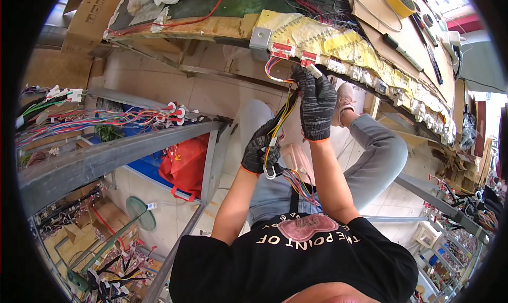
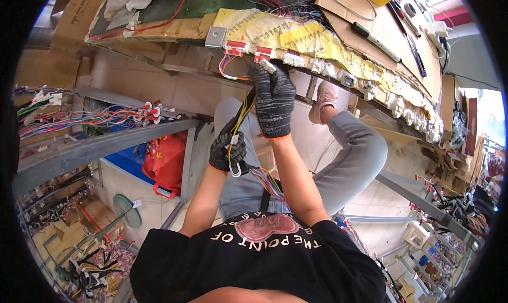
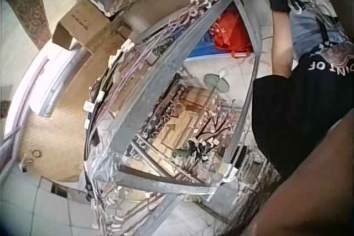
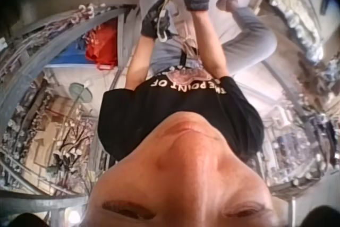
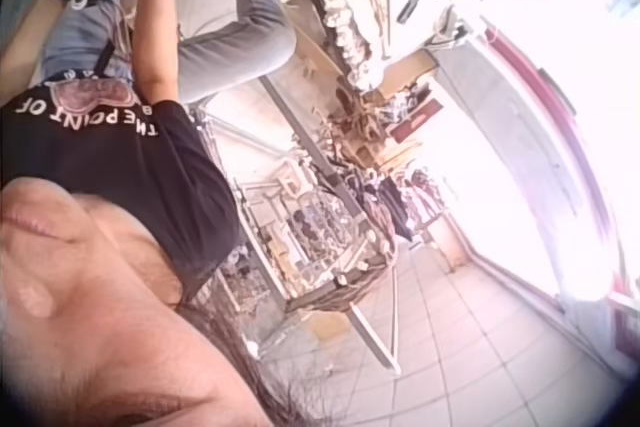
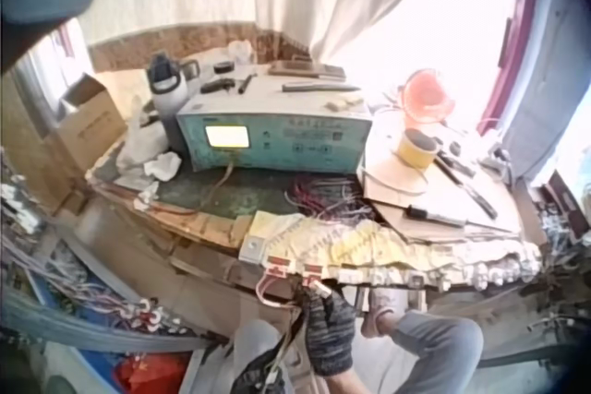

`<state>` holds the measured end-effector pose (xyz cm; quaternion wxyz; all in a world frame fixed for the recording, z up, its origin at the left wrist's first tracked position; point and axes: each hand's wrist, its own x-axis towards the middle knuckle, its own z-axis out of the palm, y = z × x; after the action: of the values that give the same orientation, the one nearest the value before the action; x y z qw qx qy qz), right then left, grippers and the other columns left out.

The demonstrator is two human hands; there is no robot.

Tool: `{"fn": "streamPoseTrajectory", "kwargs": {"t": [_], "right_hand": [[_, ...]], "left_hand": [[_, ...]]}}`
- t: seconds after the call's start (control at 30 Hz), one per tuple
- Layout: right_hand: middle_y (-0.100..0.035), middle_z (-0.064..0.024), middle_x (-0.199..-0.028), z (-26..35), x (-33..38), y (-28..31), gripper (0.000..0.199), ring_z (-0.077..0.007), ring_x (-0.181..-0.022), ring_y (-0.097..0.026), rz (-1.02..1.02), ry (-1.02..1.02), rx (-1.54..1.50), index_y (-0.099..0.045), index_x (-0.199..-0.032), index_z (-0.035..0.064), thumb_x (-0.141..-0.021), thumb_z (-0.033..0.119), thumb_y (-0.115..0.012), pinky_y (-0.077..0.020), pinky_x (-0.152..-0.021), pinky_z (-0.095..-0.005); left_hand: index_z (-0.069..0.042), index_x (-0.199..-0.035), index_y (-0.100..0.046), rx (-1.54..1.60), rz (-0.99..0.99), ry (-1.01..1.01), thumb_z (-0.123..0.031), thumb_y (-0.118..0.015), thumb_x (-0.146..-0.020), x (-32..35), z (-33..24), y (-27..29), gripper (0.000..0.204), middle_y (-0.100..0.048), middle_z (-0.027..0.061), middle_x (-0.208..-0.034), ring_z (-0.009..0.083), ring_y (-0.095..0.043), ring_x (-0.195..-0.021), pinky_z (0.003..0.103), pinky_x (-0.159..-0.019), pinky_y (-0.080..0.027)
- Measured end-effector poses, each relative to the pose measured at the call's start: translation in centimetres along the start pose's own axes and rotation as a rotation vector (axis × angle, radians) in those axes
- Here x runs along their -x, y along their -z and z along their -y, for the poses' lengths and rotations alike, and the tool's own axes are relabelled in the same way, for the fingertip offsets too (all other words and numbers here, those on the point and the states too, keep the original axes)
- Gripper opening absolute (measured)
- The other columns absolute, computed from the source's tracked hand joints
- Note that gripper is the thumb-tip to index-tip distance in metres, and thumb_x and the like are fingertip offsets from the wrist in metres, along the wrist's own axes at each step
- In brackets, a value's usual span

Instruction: Assembling and organizing electrical wiring harnesses on a production jig, connecting wires and using tools.

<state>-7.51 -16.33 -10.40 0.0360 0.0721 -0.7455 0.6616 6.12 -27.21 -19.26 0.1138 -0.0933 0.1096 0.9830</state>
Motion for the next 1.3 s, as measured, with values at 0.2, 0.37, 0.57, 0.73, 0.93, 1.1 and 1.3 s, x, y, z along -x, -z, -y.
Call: {"fn": "streamPoseTrajectory", "kwargs": {"t": [0.2,0.37,0.57,0.73,0.93,1.1,1.3], "right_hand": [[-0.064,-0.0128,-0.084,-0.1,0.0,-0.8,0.018,-0.0229,-0.077,-0.062,-0.151,0.112,-0.010,-0.060,-0.097,-0.0011,-0.084,0.005,-0.049,-0.0471,-0.071,-0.0321],[-0.064,-0.0125,-0.081,0.5,-0.7,-0.6,0.019,-0.0238,-0.076,-0.062,-0.156,0.206,0.174,-0.060,-0.098,-0.0007,-0.085,0.007,-0.048,-0.0470,-0.070,-0.0331],[-0.055,-0.0170,-0.110,-0.5,1.3,1.7,0.037,-0.0279,-0.099,-0.055,-0.108,0.355,0.459,-0.052,-0.114,0.0006,-0.078,-0.007,-0.045,-0.0459,-0.084,-0.0357],[-0.055,-0.0172,-0.111,-1.3,1.5,4.0,0.040,-0.0293,-0.104,-0.053,0.055,0.367,0.488,-0.047,-0.118,-0.0028,-0.078,-0.009,-0.047,-0.0397,-0.092,-0.0347],[-0.058,-0.0167,-0.105,-1.9,0.1,6.1,0.034,-0.0299,-0.098,-0.056,0.152,0.513,0.340,-0.051,-0.114,-0.0010,-0.083,-0.006,-0.038,-0.0439,-0.088,-0.0361],[-0.056,-0.0165,-0.110,-3.3,-0.5,7.7,0.034,-0.0297,-0.103,-0.053,0.261,0.120,0.214,-0.051,-0.116,-0.0001,-0.084,-0.004,-0.041,-0.0424,-0.090,-0.0360],[-0.057,-0.0138,-0.107,-2.6,-1.6,9.0,0.032,-0.0255,-0.100,-0.054,0.384,0.497,0.147,-0.050,-0.118,0.0011,-0.086,0.002,-0.045,-0.0451,-0.083,-0.0328]], "left_hand": [[-0.006,-0.132,-0.036,0.005,-0.024,0.001,-0.014,-0.057,-0.079,0.1,0.4,0.3,0.057,-0.055,0.0087,-0.079,0.0119,-0.044,-0.039,0.024,-0.035,-0.039],[-0.007,-0.132,-0.036,0.033,-0.046,0.010,-0.015,-0.056,-0.079,0.0,0.8,-0.7,0.057,-0.055,0.0088,-0.085,0.0114,-0.043,-0.039,0.024,-0.035,-0.038],[-0.007,-0.132,-0.036,0.106,0.024,0.016,-0.011,-0.055,-0.079,-0.3,0.8,-1.1,0.056,-0.054,0.0086,-0.082,0.0111,-0.043,-0.038,0.024,-0.034,-0.038],[-0.007,-0.132,-0.036,0.110,0.099,0.033,-0.009,-0.056,-0.077,-0.8,0.9,-1.2,0.058,-0.054,0.0092,-0.077,0.0134,-0.045,-0.038,0.026,-0.034,-0.038],[-0.006,-0.132,-0.035,0.139,0.107,0.036,-0.009,-0.057,-0.076,-0.8,0.9,-1.5,0.059,-0.054,0.0100,-0.074,0.0139,-0.046,-0.039,0.025,-0.034,-0.038],[-0.006,-0.132,-0.035,0.131,0.126,0.058,-0.010,-0.056,-0.078,-0.9,0.8,-2.0,0.059,-0.054,0.0112,-0.077,0.0138,-0.046,-0.039,0.024,-0.034,-0.038],[-0.006,-0.133,-0.033,0.108,0.137,0.092,-0.012,-0.055,-0.079,-1.0,0.8,-1.1,0.059,-0.053,0.0107,-0.076,0.0130,-0.045,-0.039,0.023,-0.035,-0.038]]}}
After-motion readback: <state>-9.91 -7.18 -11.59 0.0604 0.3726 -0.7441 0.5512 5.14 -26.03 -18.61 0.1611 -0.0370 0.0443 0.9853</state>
